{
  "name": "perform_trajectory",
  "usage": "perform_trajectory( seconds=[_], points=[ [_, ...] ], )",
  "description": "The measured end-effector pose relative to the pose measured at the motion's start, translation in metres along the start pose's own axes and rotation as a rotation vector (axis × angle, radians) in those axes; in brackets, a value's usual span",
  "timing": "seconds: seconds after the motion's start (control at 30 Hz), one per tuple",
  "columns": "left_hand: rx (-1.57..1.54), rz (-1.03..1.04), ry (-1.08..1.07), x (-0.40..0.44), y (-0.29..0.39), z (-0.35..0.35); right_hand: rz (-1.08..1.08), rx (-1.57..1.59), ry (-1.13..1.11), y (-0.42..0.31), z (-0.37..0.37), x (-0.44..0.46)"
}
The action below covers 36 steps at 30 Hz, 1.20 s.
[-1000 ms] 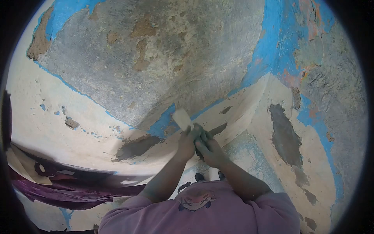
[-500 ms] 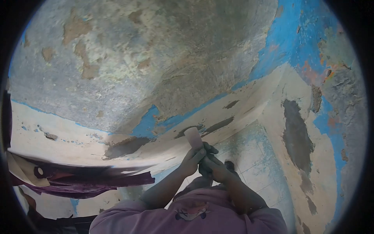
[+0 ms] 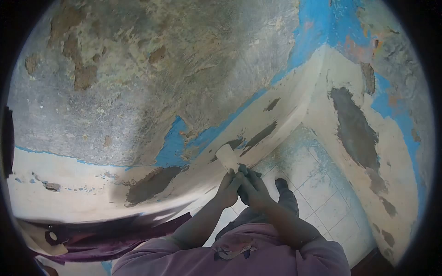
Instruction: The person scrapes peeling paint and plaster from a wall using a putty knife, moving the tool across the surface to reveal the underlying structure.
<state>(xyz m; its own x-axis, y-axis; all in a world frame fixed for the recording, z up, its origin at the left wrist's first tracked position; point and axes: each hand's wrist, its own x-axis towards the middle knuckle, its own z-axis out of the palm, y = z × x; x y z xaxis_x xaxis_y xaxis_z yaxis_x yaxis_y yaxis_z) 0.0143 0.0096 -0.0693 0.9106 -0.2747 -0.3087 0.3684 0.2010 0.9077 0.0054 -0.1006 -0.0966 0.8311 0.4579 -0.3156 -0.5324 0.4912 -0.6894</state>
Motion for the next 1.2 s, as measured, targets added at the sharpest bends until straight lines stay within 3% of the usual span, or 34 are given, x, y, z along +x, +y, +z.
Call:
perform_trajectory(
  seconds=[0.07, 0.13, 0.17, 0.23, 0.33, 0.47, 0.57, 0.63, 0.7, 0.77, 0.8, 0.9, 0.97, 1.03, 1.07, 1.2],
  points=[
    [-0.171, 0.112, 0.098, 0.008, -0.011, -0.008, -0.018, -0.042, 0.053, 0.013, 0.004, 0.016],
    [-0.034, 0.133, 0.154, 0.022, 0.013, -0.012, -0.545, -0.461, 0.093, 0.027, 0.005, 0.042],
    [0.102, 0.151, 0.228, 0.026, 0.020, -0.015, -0.554, -0.463, 0.102, 0.025, 0.008, 0.040],
    [0.054, 0.199, 0.172, 0.027, 0.012, -0.013, -0.277, -0.437, 0.103, 0.012, 0.007, 0.030],
    [0.057, 0.160, 0.135, 0.013, -0.013, -0.018, -0.318, -0.400, 0.146, 0.037, 0.006, 0.012],
    [0.125, 0.161, 0.120, 0.005, 0.004, -0.020, -0.371, -0.374, 0.215, 0.043, 0.022, 0.012],
    [0.221, 0.307, 0.071, 0.016, 0.055, -0.015, -0.461, -0.509, 0.213, -0.007, 0.048, 0.022],
    [0.355, 0.388, 0.090, 0.018, 0.080, -0.010, -0.401, -0.334, 0.185, -0.020, 0.056, 0.026],
    [0.304, 0.438, 0.141, 0.024, 0.060, -0.011, -0.391, -0.349, 0.198, -0.020, 0.052, 0.026],
    [0.109, 0.319, 0.101, 0.021, 0.034, -0.018, -0.842, -0.728, 0.248, 0.003, 0.039, 0.030],
    [0.246, 0.458, 0.100, 0.020, 0.025, -0.020, -0.843, -0.731, 0.250, 0.014, 0.035, 0.030],
    [0.161, 0.407, 0.083, 0.013, 0.042, -0.015, -0.788, -0.654, 0.305, 0.008, 0.041, 0.025],
    [0.155, 0.390, 0.116, 0.018, 0.051, -0.017, -0.219, -0.482, 0.202, -0.034, 0.064, 0.013],
    [0.864, 0.919, 0.308, 0.022, 0.055, -0.018, -0.290, -0.529, 0.195, -0.033, 0.061, 0.015],
    [0.130, 0.322, 0.045, 0.024, 0.052, -0.023, -0.353, -0.566, 0.194, -0.029, 0.058, 0.015],
    [0.077, 0.373, 0.141, 0.017, 0.033, -0.010, -0.452, -0.450, 0.203, -0.012, 0.048, 0.017]
  ],
)
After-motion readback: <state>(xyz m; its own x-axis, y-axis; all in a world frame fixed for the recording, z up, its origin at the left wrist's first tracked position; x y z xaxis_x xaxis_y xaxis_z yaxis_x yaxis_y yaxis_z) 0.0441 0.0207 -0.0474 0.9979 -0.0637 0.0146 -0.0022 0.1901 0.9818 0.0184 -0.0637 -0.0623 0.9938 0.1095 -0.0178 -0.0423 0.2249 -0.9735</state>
